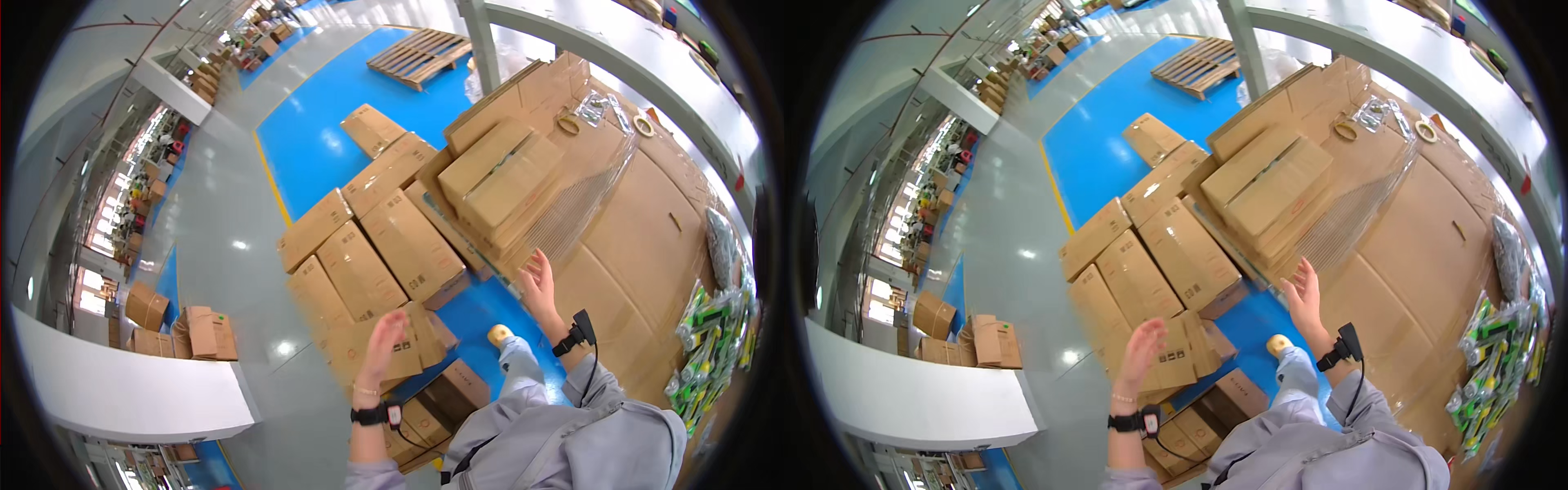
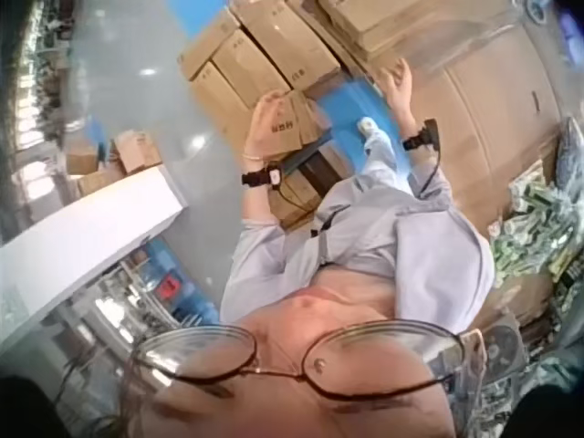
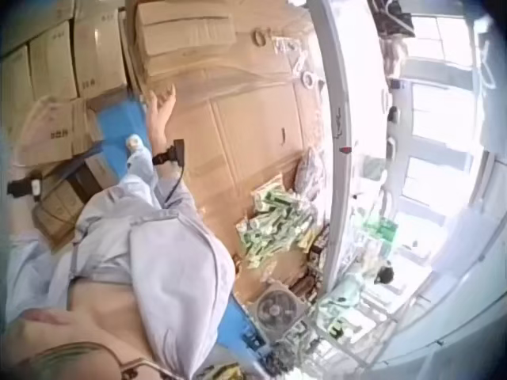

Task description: Placing smaller product boxes into a larger shipping carton and sealing it with a tape dispenser.

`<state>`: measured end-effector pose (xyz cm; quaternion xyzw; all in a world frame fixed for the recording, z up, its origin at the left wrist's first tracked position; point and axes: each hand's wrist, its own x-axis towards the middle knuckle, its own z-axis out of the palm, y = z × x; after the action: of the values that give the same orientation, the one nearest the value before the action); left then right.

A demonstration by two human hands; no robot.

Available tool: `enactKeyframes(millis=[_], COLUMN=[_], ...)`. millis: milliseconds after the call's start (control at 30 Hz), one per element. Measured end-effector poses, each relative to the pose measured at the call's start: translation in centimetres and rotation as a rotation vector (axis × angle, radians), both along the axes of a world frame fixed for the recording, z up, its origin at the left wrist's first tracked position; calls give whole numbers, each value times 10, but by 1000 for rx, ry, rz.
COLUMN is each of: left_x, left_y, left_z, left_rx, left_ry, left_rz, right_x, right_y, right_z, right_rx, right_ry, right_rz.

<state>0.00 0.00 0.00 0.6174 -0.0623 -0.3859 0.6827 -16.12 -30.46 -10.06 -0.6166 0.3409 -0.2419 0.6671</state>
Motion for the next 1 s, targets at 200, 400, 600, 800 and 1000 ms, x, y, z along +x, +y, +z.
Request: enactKeyframes(millis=[200, 400, 600, 800, 1000], left_x=[120, 160, 94, 0, -53], left_y=[-228, -328, -309, -267, -294], left_z=[-34, -21, -14, -52, -71], left_rx=[157, 103, 279, 220, 388], left_ry=[-467, -395, -359, -181, -502], left_rz=[-33, 32, -70, -141, -326], right_x=[54, 81, 75, 8, -17], right_y=[-136, -161, -167, -208, -213], right_z=[-2, -1, 10, 55, 35], right_rx=[33, 341, 479, 793, 652], right_ry=[-129, -175, -297, 6, 139], right_rz=[-333, -411, -402, -122, -19])
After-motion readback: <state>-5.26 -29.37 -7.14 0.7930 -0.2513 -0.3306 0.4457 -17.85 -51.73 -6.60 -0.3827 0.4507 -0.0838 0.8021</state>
